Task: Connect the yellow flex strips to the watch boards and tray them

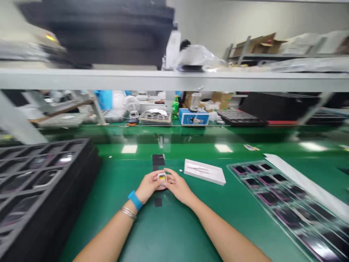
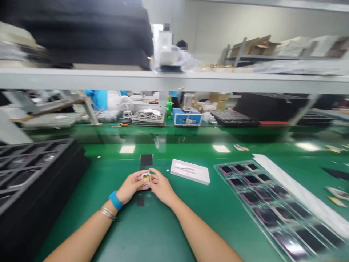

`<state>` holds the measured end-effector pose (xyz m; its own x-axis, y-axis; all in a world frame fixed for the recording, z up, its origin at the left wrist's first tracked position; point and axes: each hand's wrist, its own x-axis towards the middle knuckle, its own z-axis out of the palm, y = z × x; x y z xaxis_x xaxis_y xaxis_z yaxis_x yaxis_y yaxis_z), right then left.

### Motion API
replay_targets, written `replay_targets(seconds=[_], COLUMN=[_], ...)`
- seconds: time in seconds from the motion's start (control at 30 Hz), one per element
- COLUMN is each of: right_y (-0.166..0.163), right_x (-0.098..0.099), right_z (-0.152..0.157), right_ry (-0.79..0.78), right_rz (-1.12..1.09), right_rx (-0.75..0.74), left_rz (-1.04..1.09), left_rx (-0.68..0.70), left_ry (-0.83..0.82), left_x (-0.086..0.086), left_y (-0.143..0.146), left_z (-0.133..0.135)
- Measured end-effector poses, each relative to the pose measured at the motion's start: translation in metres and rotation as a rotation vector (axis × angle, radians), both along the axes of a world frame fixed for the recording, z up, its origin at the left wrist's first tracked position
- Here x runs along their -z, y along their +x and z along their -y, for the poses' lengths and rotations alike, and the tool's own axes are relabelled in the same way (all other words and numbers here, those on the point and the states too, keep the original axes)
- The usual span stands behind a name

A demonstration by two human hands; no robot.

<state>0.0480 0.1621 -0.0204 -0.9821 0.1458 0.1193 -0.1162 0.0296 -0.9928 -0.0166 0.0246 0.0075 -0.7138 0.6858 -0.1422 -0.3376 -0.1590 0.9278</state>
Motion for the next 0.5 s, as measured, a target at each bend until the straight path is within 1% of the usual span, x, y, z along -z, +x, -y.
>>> replay_targets(seconds=[0.07, 0.13, 0.2, 0.3, 0.33, 0.37, 0.43, 0.5], right_y=[-0.002, -0.003, -0.003, -0.001, 0.0, 0.0, 0.0, 0.001], right_x=[0.001, 0.001, 0.0, -0.002, -0.003, -0.004, -0.006, -0.007], right_z=[-0.005, -0.01, -0.013, -0.013, -0.012, -0.011, -0.009, -0.007], right_ry=[0.023, 0.054, 0.084, 0.132, 0.15, 0.165, 0.192, 0.22], right_rz=[0.023, 0.045, 0.056, 0.061, 0.06, 0.057, 0.05, 0.043], right_rx=[0.035, 0.061, 0.069, 0.082, 0.091, 0.099, 0.108, 0.105], left_rz=[-0.036, -0.07, -0.094, -0.143, -0.193, -0.275, -0.477, -0.639], left_rx=[-0.112, -0.227, -0.298, -0.293, -0.276, -0.289, -0.395, -0.559], left_ry=[0.012, 0.051, 0.109, 0.16, 0.129, 0.052, -0.111, -0.256], left_x=[-0.005, -0.017, -0.034, -0.067, -0.079, -0.09, -0.114, -0.137], left_y=[-0.003, -0.004, 0.002, 0.029, 0.04, 0.05, 0.066, 0.068], left_z=[0.002, 0.012, 0.033, 0.079, 0.097, 0.115, 0.15, 0.181])
